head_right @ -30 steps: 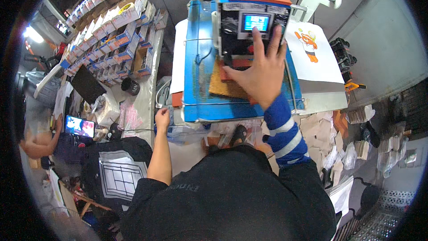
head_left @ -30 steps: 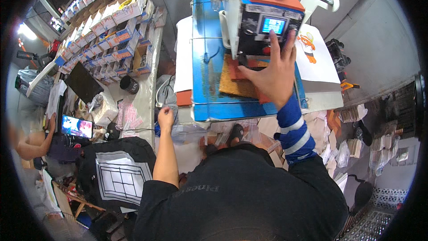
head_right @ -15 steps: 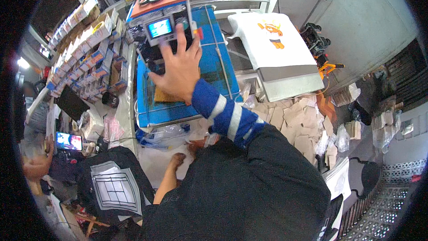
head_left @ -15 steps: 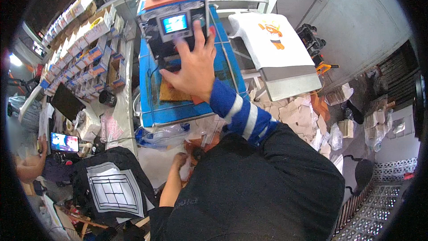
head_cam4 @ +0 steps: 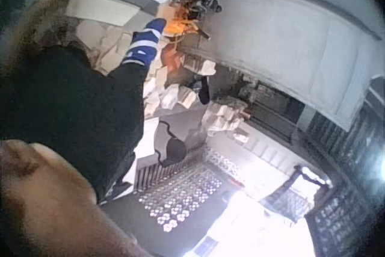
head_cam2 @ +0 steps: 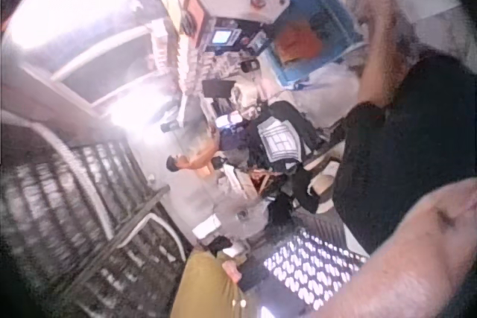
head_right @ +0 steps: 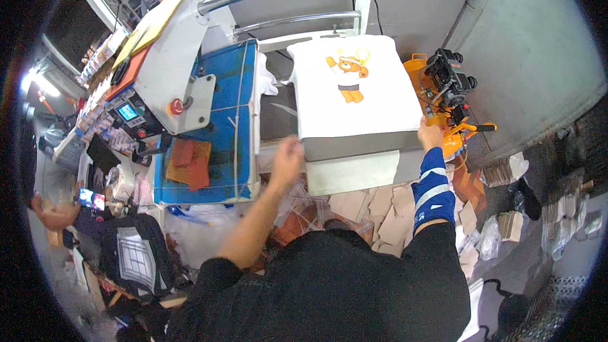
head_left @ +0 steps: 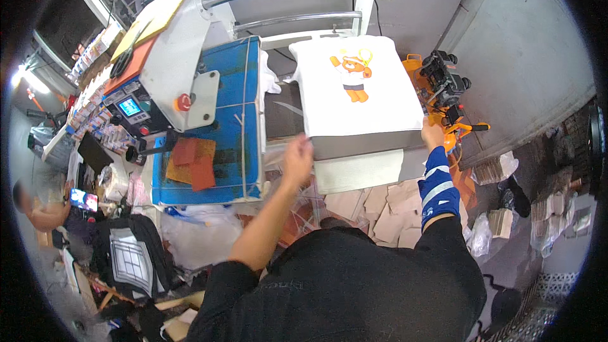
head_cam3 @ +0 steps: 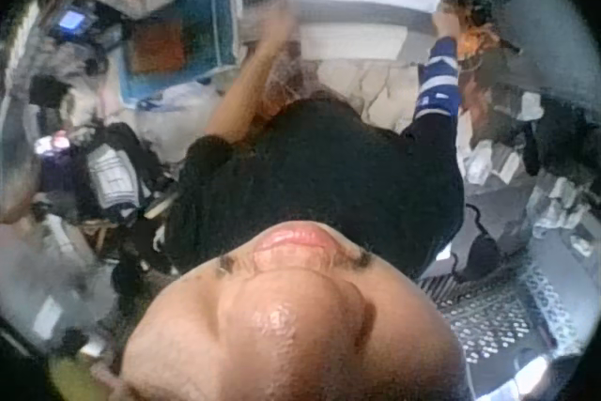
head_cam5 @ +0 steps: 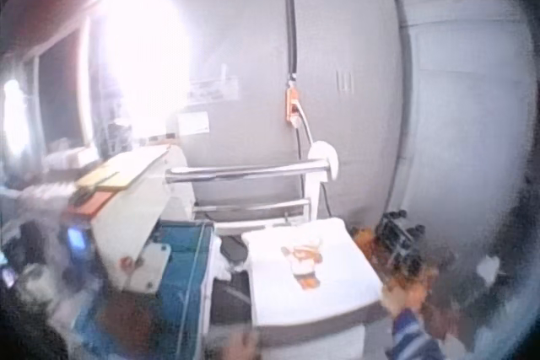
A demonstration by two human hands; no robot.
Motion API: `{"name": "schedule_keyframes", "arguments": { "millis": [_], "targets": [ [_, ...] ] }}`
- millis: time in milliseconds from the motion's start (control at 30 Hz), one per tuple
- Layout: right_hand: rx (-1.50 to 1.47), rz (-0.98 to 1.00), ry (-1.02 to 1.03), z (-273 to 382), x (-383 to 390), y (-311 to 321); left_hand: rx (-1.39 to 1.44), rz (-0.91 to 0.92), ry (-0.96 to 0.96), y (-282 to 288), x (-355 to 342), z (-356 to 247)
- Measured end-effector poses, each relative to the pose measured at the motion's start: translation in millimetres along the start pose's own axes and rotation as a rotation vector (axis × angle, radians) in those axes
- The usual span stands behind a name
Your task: The person places a white t-shirt on a heat press, aligns and cuts a transfer sheet with scissors, and presses the design onto the shirt. They repeat the process with a second t-shirt, applying a different graphic.
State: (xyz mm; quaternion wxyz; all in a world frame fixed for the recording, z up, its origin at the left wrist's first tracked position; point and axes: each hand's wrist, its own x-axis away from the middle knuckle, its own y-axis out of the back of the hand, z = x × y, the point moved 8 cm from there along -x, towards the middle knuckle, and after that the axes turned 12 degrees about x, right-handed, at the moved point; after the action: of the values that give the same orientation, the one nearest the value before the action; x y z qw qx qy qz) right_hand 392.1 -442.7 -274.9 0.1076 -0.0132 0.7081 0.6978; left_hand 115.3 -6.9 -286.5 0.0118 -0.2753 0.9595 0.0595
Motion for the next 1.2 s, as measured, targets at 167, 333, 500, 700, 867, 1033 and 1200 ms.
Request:
{"name": "schedule_keyframes", "arguments": {
  "millis": [167, 333, 500, 700, 867, 1033, 1200],
  "targets": [
    [-0.301, 0.021, 0.174, 25.9, -13.0, -2.8, 0.347, -0.168, 0.725, 12.1, -57.1, 84.4],
    [-1.343, 0.377, 0.042, 61.8, -58.2, 35.6, 0.301, -0.326, 0.424, 20.3, -67.3, -0.9],
    [-1.955, 0.350, 0.378, 119.1, -77.3, 207.3, 1.325, -0.022, 0.149, -3.1, -5.1, -103.2],
    [-2.021, 0.922, 1.472, 304.9, 92.3, 386.1, 1.299, -0.167, -0.209, 83.6, 309.2, -164.1],
    [-1.300, 1.526, 2.067, 356.1, 413.5, 426.6, 0.834, -1.312, -0.512, 93.9, 630.8, -187.7],
    [-0.819, 2.468, 2.137, 190.9, 736.3, 432.3, 0.240, -1.982, -1.198, -103.5, 966.3, -314.4],
    [-0.221, 2.672, 2.258, -68.1, 941.0, 370.4, -0.020, -2.488, -1.096, -321.1, 1126.1, -349.3]
  ]
}}
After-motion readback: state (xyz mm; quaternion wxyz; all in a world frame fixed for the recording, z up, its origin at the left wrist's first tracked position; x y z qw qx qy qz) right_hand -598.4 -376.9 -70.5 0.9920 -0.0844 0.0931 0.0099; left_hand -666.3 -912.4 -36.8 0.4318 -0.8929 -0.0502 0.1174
